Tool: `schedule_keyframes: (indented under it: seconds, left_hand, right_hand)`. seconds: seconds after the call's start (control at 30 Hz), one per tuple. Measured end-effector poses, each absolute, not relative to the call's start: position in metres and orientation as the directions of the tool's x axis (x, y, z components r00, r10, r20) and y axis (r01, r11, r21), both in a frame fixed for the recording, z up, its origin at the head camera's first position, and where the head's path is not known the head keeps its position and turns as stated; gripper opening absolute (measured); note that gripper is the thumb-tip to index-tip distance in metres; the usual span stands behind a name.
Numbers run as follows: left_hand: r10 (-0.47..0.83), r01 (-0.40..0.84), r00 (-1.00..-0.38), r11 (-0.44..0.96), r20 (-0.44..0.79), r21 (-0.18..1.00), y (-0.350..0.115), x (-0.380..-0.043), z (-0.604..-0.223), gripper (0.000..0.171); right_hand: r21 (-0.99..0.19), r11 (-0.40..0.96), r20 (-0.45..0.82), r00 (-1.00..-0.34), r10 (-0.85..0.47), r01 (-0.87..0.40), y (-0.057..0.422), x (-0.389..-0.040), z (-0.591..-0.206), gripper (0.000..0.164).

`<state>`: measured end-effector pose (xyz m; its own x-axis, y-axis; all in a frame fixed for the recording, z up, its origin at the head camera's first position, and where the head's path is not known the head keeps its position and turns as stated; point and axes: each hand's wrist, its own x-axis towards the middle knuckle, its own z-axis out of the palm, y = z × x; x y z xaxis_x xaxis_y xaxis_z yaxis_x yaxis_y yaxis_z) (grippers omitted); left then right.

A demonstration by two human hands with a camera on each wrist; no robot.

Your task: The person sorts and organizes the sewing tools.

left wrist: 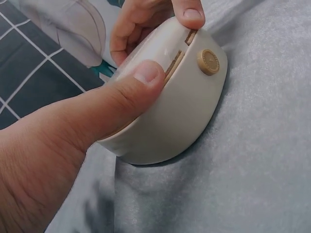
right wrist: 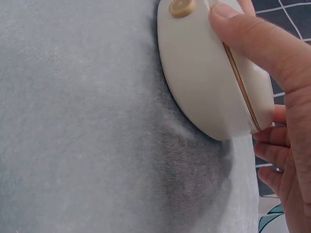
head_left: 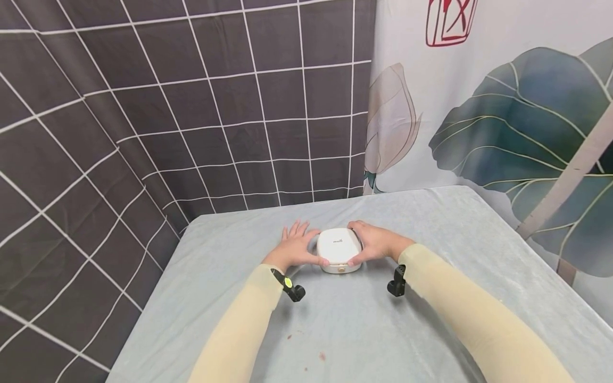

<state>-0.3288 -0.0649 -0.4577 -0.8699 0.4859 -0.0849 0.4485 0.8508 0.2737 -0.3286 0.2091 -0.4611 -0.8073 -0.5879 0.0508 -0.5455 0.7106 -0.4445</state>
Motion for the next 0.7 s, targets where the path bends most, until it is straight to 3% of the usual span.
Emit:
schedule_keyframes:
  seconds: [0.7]
  left_hand:
    - [0.455, 0.393, -0.875, 0.867, -0.165, 0.306, -0.0649, -0.3275, -0.4563, 0.104]
  right_hand:
    - [-0.533, 0.672, 0.035, -0.807, -0.589, -0.514, 0.2100, -0.3291, -0.4646, 0.095]
